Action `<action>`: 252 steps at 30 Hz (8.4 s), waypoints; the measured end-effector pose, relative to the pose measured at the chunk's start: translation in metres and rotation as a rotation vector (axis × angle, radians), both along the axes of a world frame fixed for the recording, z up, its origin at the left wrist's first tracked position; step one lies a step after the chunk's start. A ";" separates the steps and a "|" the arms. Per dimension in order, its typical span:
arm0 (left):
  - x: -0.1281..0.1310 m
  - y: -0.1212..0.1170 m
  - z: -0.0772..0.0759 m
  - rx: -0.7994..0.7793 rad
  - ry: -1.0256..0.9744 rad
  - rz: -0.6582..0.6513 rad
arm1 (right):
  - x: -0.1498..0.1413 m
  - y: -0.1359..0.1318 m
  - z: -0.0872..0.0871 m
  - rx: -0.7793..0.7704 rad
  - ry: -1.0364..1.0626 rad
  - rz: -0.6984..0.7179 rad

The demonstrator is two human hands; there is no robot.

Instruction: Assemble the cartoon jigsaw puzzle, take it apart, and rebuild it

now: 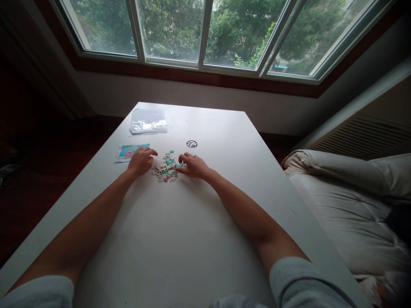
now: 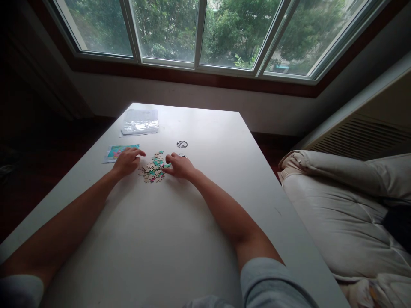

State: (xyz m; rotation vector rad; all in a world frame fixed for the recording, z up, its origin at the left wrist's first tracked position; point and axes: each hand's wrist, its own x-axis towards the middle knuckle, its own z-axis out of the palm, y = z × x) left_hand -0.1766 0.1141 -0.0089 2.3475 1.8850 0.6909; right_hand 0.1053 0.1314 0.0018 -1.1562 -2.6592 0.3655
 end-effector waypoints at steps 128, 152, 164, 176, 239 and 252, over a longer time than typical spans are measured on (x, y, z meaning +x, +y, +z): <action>0.063 -0.046 -0.005 -0.060 0.093 0.129 | -0.042 0.062 -0.041 0.185 0.251 0.231; 0.028 -0.022 -0.004 -0.067 -0.161 0.158 | -0.036 0.058 -0.038 -0.148 0.473 0.086; 0.020 -0.023 -0.001 -0.063 -0.113 0.036 | -0.034 0.048 -0.026 -0.160 0.510 0.152; 0.030 -0.029 -0.004 -0.064 0.044 -0.032 | -0.021 0.020 0.014 -0.063 -0.157 0.039; -0.020 -0.013 0.012 -0.242 -0.257 -0.142 | -0.044 0.012 -0.021 -0.013 0.312 0.122; -0.021 -0.012 0.014 -0.322 -0.445 -0.113 | -0.042 0.020 -0.036 0.078 0.354 0.133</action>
